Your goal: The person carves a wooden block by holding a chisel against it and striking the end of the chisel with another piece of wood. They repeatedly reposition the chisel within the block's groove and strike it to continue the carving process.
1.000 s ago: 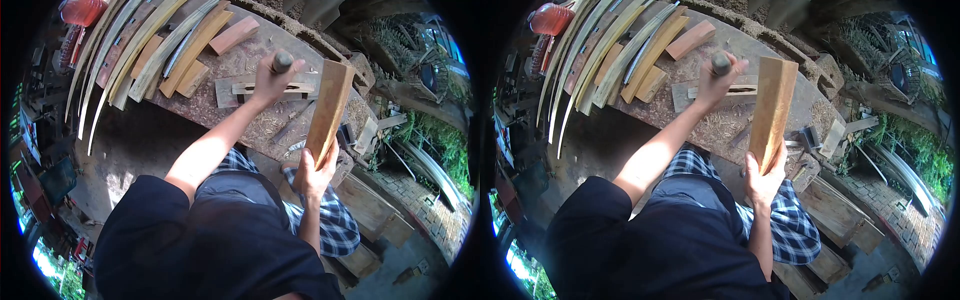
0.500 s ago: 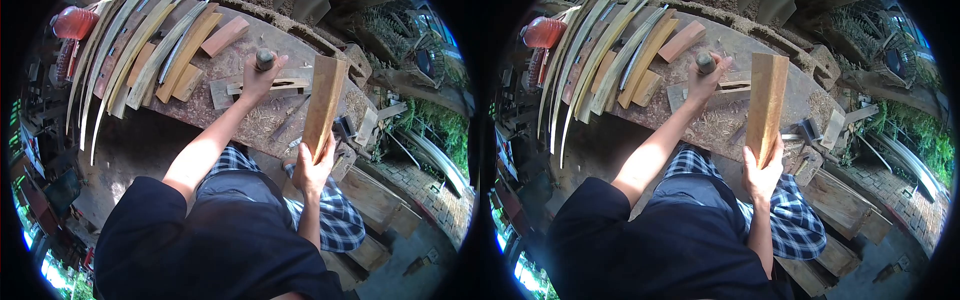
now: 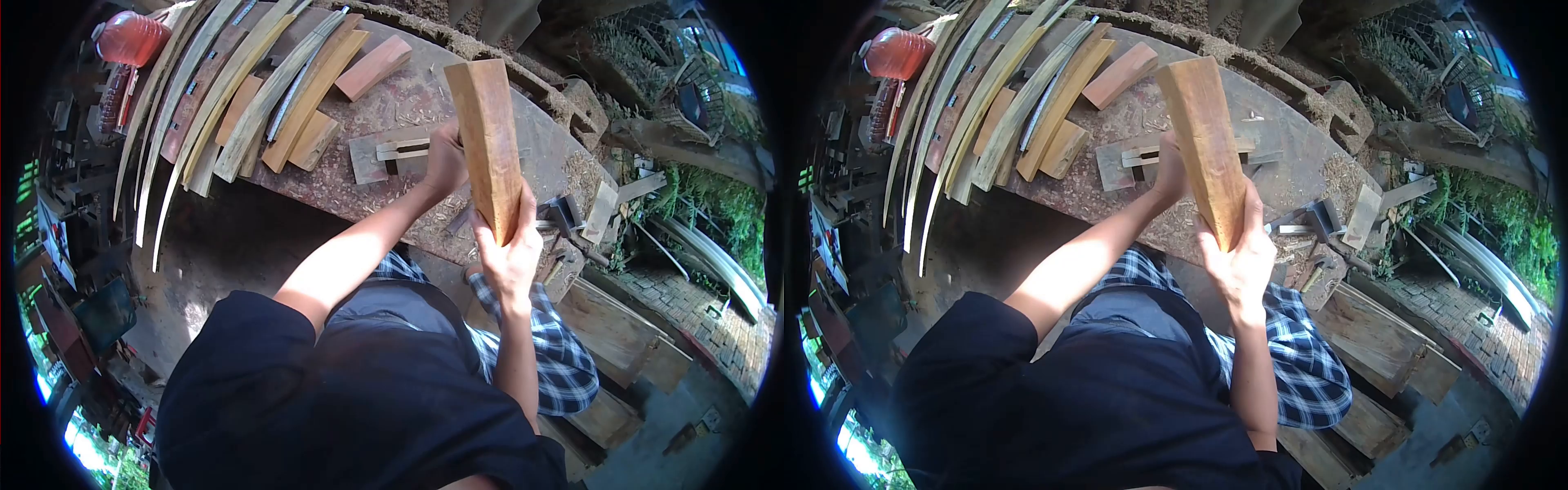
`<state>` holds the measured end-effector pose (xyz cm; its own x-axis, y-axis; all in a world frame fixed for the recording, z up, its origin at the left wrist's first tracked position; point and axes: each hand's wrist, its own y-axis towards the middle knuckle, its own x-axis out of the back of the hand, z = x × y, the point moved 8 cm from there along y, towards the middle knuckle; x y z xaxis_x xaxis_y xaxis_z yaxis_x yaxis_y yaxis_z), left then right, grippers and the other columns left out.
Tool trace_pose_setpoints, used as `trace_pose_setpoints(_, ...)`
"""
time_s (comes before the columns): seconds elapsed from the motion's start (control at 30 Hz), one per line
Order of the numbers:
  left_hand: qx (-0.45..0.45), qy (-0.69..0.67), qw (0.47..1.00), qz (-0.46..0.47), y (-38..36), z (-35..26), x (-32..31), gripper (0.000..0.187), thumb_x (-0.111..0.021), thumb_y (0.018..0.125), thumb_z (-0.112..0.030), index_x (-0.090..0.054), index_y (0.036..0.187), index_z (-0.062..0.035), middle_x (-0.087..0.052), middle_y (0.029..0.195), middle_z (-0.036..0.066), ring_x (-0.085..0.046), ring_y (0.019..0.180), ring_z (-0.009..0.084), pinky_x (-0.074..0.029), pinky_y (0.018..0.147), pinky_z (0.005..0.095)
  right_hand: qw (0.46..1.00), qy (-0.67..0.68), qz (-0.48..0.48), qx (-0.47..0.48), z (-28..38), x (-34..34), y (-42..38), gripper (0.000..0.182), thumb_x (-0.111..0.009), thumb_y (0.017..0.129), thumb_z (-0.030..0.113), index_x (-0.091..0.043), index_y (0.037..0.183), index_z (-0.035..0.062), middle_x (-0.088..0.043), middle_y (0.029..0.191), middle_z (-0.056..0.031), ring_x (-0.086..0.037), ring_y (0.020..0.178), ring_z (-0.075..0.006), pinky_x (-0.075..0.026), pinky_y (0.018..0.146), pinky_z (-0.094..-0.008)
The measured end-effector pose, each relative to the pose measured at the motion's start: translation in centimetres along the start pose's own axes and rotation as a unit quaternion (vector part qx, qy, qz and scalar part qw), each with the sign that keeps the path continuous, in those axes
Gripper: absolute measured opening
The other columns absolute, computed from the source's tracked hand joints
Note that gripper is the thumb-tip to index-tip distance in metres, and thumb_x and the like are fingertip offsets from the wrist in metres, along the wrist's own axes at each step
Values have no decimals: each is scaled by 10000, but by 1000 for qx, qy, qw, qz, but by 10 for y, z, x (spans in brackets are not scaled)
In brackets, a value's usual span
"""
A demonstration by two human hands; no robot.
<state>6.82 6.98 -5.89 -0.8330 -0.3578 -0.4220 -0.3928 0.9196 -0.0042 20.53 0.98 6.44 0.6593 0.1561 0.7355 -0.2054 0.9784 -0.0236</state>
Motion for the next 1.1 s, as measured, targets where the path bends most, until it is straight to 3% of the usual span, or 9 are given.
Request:
trace_pose_setpoints(0.13,-65,103,992,-8,1,1,-7,182,-776,769,-78,-642,893,-73,-632,760,99,-647,710,250,-485,669,352,988,139,-61,28,18,24,-6,799,-803,791,130,-408,1477,21,-673,1180,-190,-682,1044,-248,-532,948,-366)
trace_pose_setpoints(0.23,-147,168,975,-6,-11,-13,-14,236,-761,722,-55,-642,923,-88,-637,801,84,-636,787,277,-472,733,370,992,81,-97,28,11,20,-10,792,-796,799,157,-409,1480,34,-669,1185,-223,-693,1046,-300,-535,939,-393)
trace_pose_setpoints(0.3,-119,207,971,24,-20,2,-9,271,-751,710,-50,-638,950,-108,-644,852,74,-617,872,307,-454,788,379,992,-17,47,-114,-18,1,-6,797,-764,832,296,-392,1509,99,-639,1250,-281,-670,1083,-448,-529,945,-461)
trace_pose_setpoints(0.43,-148,220,964,0,-25,29,9,245,-762,718,-57,-636,925,-89,-648,857,99,-622,855,311,-461,770,374,992,104,-12,-68,-27,4,-25,801,-769,831,203,-382,1518,65,-650,1257,-237,-673,1106,-334,-516,980,-418)
trace_pose_setpoints(0.5,-111,191,975,-32,-15,24,15,137,-754,830,-58,-645,910,-37,-622,807,75,-599,759,183,-484,742,312,978,196,-40,-63,-13,8,-28,784,-771,842,193,-393,1515,56,-649,1257,-216,-647,1135,-278,-496,1007,-396)
trace_pose_setpoints(0.63,-16,67,997,-31,13,28,16,160,-754,899,-109,-625,839,-36,-637,815,2,-554,750,72,-476,694,257,990,107,-26,-82,-30,1,-26,786,-779,852,276,-408,1511,58,-643,1273,-202,-632,1148,-278,-487,1011,-393)
trace_pose_setpoints(0.67,-91,110,987,-69,20,-5,19,275,-804,887,-183,-586,783,-51,-554,683,-47,-451,669,41,-425,607,242,987,115,-25,-106,-36,1,-28,785,-777,852,279,-410,1509,55,-635,1286,-203,-623,1164,-280,-477,1024,-395)
trace_pose_setpoints(0.93,-29,85,992,-85,35,-38,34,202,-798,900,-171,-651,811,-67,-616,725,-59,-527,673,39,-443,623,230,981,134,-75,-117,-54,21,-38,780,-777,845,251,-419,1489,-3,-560,1386,-199,-560,1262,-299,-420,1094,-399)
trace_pose_setpoints(1.1,-118,80,986,-91,24,-25,-3,211,-801,895,-160,-634,810,-64,-610,759,-39,-517,690,44,-445,630,235,984,117,-80,-109,-50,28,-39,726,-735,900,201,-398,1513,5,-571,1360,-144,-566,1204,-226,-424,1062,-352)
